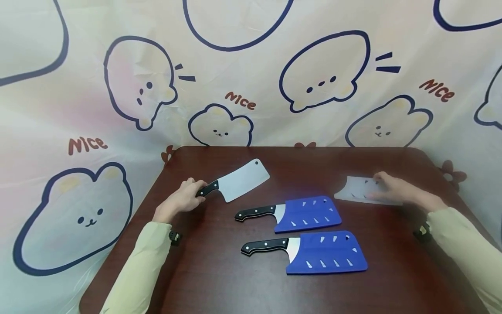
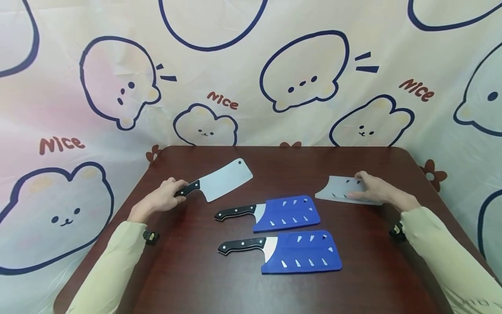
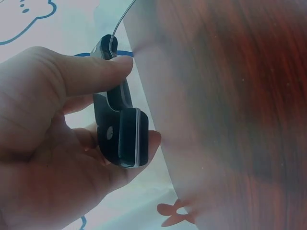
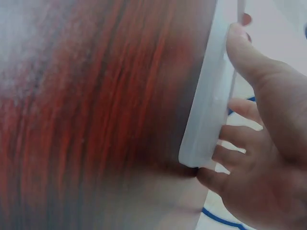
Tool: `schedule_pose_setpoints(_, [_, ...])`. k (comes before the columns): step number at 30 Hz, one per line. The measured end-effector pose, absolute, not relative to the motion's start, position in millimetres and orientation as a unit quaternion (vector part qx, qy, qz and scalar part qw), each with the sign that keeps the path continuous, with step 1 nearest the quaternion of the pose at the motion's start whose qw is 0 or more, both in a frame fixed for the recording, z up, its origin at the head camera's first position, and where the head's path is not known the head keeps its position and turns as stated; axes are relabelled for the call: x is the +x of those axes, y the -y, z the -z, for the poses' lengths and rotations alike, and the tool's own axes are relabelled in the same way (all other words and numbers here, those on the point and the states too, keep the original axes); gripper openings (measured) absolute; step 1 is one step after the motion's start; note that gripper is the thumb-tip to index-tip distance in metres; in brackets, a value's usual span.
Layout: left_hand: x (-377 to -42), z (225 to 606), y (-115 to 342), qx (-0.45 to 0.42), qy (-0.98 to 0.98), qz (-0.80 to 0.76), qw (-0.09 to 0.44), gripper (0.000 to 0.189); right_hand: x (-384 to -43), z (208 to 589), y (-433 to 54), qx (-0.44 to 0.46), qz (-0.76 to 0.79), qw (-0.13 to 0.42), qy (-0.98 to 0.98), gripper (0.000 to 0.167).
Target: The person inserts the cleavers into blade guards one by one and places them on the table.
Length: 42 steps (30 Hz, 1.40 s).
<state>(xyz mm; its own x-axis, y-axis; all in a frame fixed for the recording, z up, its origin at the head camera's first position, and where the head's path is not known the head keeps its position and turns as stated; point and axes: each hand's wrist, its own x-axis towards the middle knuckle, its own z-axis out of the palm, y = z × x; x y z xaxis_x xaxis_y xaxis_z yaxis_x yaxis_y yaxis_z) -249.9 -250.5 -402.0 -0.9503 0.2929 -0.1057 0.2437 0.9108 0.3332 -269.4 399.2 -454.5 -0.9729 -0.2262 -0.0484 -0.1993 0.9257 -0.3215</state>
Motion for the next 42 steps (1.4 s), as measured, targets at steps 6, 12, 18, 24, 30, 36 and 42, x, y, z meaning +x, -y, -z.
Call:
schedule_pose_setpoints(6, [-249, 402, 251, 0.139, -0.974, -0.161, 0.075, 0.043, -258, 450, -401, -0.159, 0.151, 0.026, -0.975, 0.1])
schedule_pose_setpoints(12, [-250, 399, 248, 0.145, -0.972, -0.172, 0.065, 0.037, -257, 433, -387, -0.1, 0.108, 0.043, -0.988, 0.123])
schedule_pose_setpoints(18, [-255, 390, 241, 0.165, -0.963, -0.196, 0.086, 0.025, -256, 421, -384, -0.105, 0.102, -0.028, -0.989, 0.091])
schedule_pose_setpoints(24, [-256, 386, 230, 0.168, -0.955, -0.229, 0.09, 0.025, -249, 419, -389, -0.148, 0.159, -0.028, -0.976, 0.083])
schedule_pose_setpoints(30, [-255, 378, 220, 0.17, -0.942, -0.28, 0.071, 0.023, -236, 403, -386, -0.104, 0.222, -0.068, -0.967, 0.066])
schedule_pose_setpoints(36, [-252, 369, 209, 0.177, -0.932, -0.312, 0.048, 0.024, -228, 376, -374, -0.024, 0.29, -0.159, -0.943, 0.055])
schedule_pose_setpoints(42, [-251, 359, 197, 0.196, -0.917, -0.347, 0.029, 0.023, -223, 356, -361, 0.024, 0.359, -0.236, -0.903, 0.045])
